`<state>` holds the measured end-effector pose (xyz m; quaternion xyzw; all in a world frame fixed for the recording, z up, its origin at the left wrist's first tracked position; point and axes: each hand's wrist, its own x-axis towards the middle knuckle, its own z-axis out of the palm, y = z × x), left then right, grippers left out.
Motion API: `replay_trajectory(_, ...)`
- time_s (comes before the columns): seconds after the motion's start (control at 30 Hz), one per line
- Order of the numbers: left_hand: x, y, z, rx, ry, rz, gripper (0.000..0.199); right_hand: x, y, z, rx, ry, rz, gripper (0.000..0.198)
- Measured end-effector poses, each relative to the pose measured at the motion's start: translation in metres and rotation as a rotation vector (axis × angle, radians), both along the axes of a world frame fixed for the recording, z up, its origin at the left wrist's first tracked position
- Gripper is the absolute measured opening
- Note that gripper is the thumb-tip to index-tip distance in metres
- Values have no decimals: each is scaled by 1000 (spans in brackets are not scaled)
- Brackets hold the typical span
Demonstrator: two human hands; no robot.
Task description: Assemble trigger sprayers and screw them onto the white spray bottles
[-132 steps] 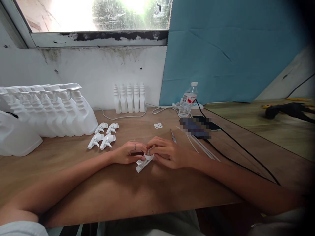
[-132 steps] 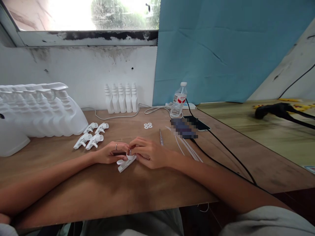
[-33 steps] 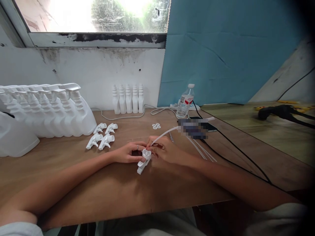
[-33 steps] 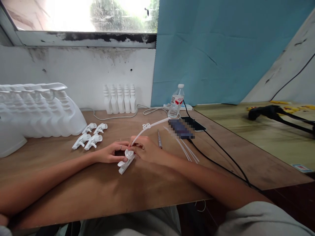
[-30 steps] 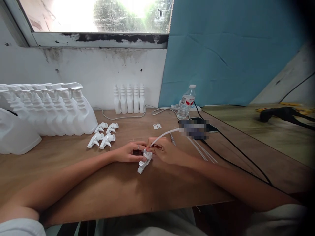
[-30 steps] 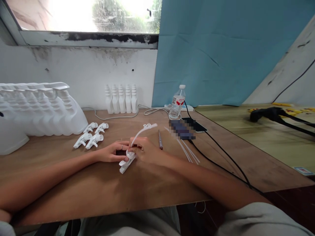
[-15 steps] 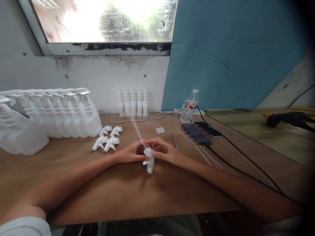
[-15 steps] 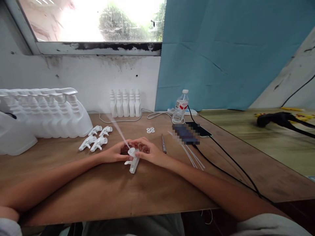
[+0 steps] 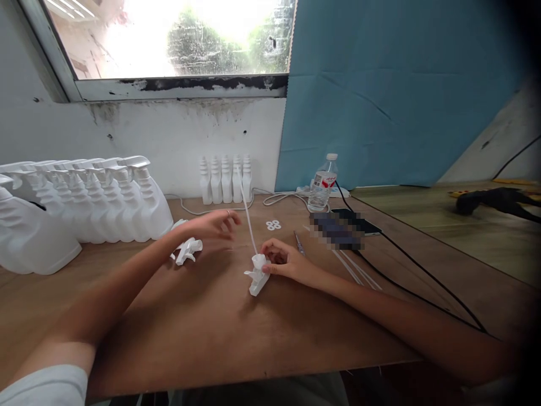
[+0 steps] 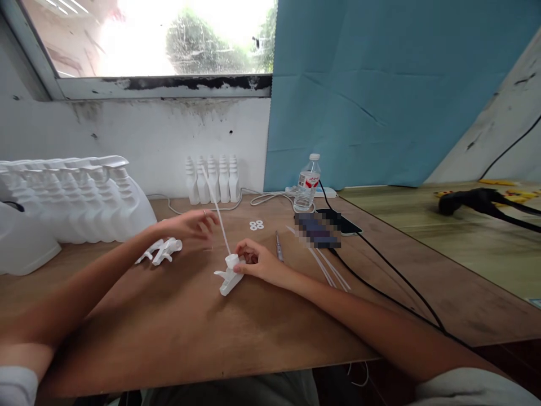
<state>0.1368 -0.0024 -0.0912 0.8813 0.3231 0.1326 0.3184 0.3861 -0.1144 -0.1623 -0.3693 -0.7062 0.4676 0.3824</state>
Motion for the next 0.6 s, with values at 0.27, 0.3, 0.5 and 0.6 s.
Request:
replay_trajectory(0.27,-15,128,20,355,0,890,63,3,1,2,-7,-165,-65,40)
replay_trajectory(0.3,-15,136,18,348,4,951,68,3,0,3,-27,-132,-57,40)
replay_trajectory(0.5,-14,157,1,236,92,1068,37,5,1,15,-111,120,-83,48)
replay_trajectory(0.6,-19,154,0,258,125,1099,34,12,3,26,-74,137,-179,47)
